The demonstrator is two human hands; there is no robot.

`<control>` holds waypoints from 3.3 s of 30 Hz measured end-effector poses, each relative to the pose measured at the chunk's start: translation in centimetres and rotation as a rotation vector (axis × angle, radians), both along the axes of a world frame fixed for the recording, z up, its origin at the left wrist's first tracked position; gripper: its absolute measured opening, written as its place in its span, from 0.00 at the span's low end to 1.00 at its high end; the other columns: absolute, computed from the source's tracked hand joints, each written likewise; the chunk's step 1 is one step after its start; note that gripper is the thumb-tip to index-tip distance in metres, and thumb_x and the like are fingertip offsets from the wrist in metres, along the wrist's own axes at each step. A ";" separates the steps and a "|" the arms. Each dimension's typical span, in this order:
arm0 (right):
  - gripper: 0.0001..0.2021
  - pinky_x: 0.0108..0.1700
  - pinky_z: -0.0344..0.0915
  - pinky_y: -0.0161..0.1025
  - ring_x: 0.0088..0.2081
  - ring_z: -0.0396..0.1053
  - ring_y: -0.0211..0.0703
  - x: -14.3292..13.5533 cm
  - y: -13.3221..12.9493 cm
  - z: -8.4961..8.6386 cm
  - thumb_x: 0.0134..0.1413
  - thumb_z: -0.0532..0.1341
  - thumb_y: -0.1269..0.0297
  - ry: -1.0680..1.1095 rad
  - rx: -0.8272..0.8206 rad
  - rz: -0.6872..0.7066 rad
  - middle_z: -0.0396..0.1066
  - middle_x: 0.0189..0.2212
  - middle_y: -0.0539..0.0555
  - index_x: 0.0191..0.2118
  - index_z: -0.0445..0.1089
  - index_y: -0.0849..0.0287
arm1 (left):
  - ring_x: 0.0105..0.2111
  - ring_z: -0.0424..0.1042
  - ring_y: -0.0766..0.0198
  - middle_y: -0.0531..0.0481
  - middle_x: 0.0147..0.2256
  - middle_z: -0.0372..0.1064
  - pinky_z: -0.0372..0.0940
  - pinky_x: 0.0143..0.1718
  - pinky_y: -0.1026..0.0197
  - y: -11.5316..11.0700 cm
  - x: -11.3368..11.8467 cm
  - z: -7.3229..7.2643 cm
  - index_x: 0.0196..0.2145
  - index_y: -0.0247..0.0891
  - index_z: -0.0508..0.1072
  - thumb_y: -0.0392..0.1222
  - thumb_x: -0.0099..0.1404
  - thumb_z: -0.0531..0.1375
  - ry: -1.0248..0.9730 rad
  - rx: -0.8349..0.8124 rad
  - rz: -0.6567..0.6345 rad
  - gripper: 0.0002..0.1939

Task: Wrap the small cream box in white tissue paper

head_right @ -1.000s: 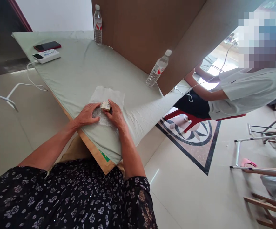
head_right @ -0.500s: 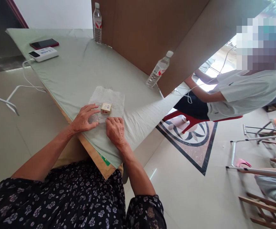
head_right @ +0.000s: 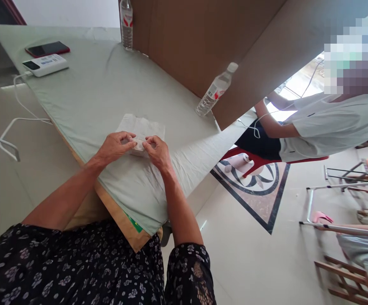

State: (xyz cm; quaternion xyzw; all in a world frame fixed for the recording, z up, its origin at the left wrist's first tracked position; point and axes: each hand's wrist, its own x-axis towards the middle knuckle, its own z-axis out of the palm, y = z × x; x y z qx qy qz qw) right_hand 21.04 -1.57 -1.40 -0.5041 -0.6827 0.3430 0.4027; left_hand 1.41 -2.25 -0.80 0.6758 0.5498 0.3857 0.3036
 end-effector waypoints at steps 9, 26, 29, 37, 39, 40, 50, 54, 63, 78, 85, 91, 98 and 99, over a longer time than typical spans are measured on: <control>0.12 0.42 0.71 0.42 0.36 0.76 0.43 -0.8 -3.1 -1.5 0.57 0.62 0.51 0.063 -0.013 -0.090 0.81 0.35 0.52 0.31 0.68 0.53 | 0.37 0.76 0.59 0.47 0.37 0.81 0.70 0.43 0.57 -2.7 0.7 -0.5 0.34 0.39 0.77 0.49 0.60 0.62 -0.104 -0.018 0.035 0.12; 0.10 0.52 0.69 0.50 0.45 0.76 0.51 -0.2 -6.0 -0.7 0.64 0.60 0.52 -0.106 0.124 -0.258 0.80 0.41 0.55 0.41 0.72 0.52 | 0.29 0.68 0.64 0.53 0.28 0.73 0.65 0.36 0.59 -4.2 1.1 0.3 0.29 0.40 0.72 0.46 0.58 0.62 -0.056 -0.063 0.020 0.07; 0.12 0.61 0.60 0.56 0.56 0.71 0.55 -0.1 -7.6 1.1 0.71 0.55 0.56 -0.301 0.322 -0.314 0.78 0.52 0.59 0.45 0.74 0.53 | 0.29 0.67 0.64 0.54 0.27 0.71 0.65 0.35 0.59 -3.8 1.1 0.6 0.29 0.40 0.72 0.45 0.57 0.63 -0.034 -0.089 0.002 0.07; 0.11 0.55 0.61 0.51 0.52 0.69 0.54 -2.3 -9.2 1.1 0.70 0.56 0.67 -0.709 0.393 0.053 0.77 0.52 0.58 0.50 0.74 0.53 | 0.42 0.75 0.58 0.46 0.44 0.77 0.70 0.47 0.55 -4.2 -1.1 0.3 0.46 0.38 0.74 0.47 0.59 0.62 -0.100 -0.062 0.054 0.18; 0.10 0.54 0.60 0.52 0.52 0.68 0.55 -2.3 -8.8 0.9 0.70 0.58 0.65 -0.742 0.389 0.068 0.76 0.52 0.58 0.52 0.73 0.52 | 0.38 0.74 0.60 0.48 0.39 0.76 0.70 0.44 0.56 -4.3 -2.3 0.1 0.49 0.38 0.74 0.45 0.60 0.60 -0.083 -0.060 0.071 0.20; 0.11 0.53 0.59 0.52 0.51 0.67 0.56 -2.3 -8.5 0.9 0.70 0.58 0.64 -0.764 0.391 0.075 0.76 0.51 0.58 0.53 0.72 0.51 | 0.34 0.72 0.61 0.50 0.36 0.75 0.69 0.42 0.57 -4.3 -2.7 0.1 0.50 0.38 0.74 0.44 0.60 0.60 -0.053 -0.069 0.088 0.20; 0.09 0.46 0.53 0.48 0.45 0.63 0.52 -2.8 -6.7 3.0 0.71 0.58 0.58 -1.030 0.445 0.192 0.74 0.45 0.59 0.47 0.74 0.54 | 0.42 0.76 0.54 0.43 0.42 0.78 0.69 0.49 0.54 -4.7 -3.1 1.6 0.57 0.36 0.73 0.47 0.63 0.60 0.342 -0.261 0.325 0.26; 0.10 0.45 0.51 0.47 0.45 0.63 0.52 -2.8 -6.5 3.7 0.71 0.58 0.58 -1.079 0.427 0.244 0.73 0.45 0.60 0.49 0.74 0.54 | 0.50 0.76 0.48 0.38 0.49 0.78 0.68 0.53 0.52 -4.8 -3.9 2.0 0.62 0.33 0.71 0.56 0.64 0.60 0.442 -0.366 0.318 0.34; 0.12 0.46 0.50 0.47 0.47 0.62 0.52 -2.6 -6.2 3.7 0.73 0.56 0.58 -1.063 0.431 0.281 0.73 0.46 0.60 0.50 0.74 0.55 | 0.35 0.73 0.54 0.46 0.31 0.76 0.62 0.35 0.58 -3.6 -3.7 1.3 0.35 0.38 0.77 0.55 0.59 0.63 0.456 -0.385 0.275 0.17; 0.23 0.51 0.56 0.48 0.51 0.66 0.57 -3.2 -6.2 3.8 0.69 0.57 0.62 -0.961 0.322 0.227 0.75 0.53 0.66 0.64 0.64 0.66 | 0.26 0.65 0.66 0.55 0.25 0.67 0.60 0.29 0.63 -4.5 0.5 2.8 0.28 0.38 0.71 0.42 0.53 0.58 -0.061 -0.279 0.177 0.06; 0.30 0.55 0.59 0.52 0.52 0.69 0.59 -2.6 -7.0 3.6 0.61 0.59 0.66 -0.793 0.272 0.199 0.76 0.53 0.68 0.67 0.60 0.71 | 0.34 0.72 0.61 0.49 0.32 0.76 0.65 0.38 0.59 -4.7 1.4 4.0 0.34 0.36 0.77 0.44 0.55 0.56 0.066 -0.243 0.033 0.14; 0.17 0.62 0.61 0.55 0.60 0.69 0.55 2.9 -10.1 2.4 0.64 0.58 0.63 -0.458 0.373 -0.055 0.75 0.58 0.61 0.56 0.71 0.57 | 0.44 0.75 0.56 0.46 0.44 0.78 0.68 0.47 0.56 -5.5 -0.2 4.4 0.45 0.37 0.78 0.42 0.59 0.53 0.181 -0.204 -0.281 0.21; 0.32 0.43 0.72 0.48 0.34 0.76 0.48 6.3 -10.8 -0.6 0.59 0.62 0.47 -0.280 -0.144 -0.314 0.79 0.47 0.65 0.62 0.66 0.65 | 0.32 0.70 0.64 0.40 0.52 0.71 0.70 0.45 0.55 -5.9 1.8 2.2 0.46 0.36 0.79 0.44 0.64 0.59 0.345 -0.033 -0.090 0.16; 0.33 0.44 0.72 0.48 0.34 0.76 0.47 6.0 -10.4 -0.7 0.59 0.62 0.47 -0.296 -0.151 -0.316 0.80 0.46 0.64 0.64 0.64 0.65 | 0.32 0.70 0.64 0.41 0.53 0.70 0.70 0.46 0.55 -6.0 2.1 2.0 0.46 0.37 0.79 0.43 0.64 0.60 0.353 -0.015 -0.078 0.15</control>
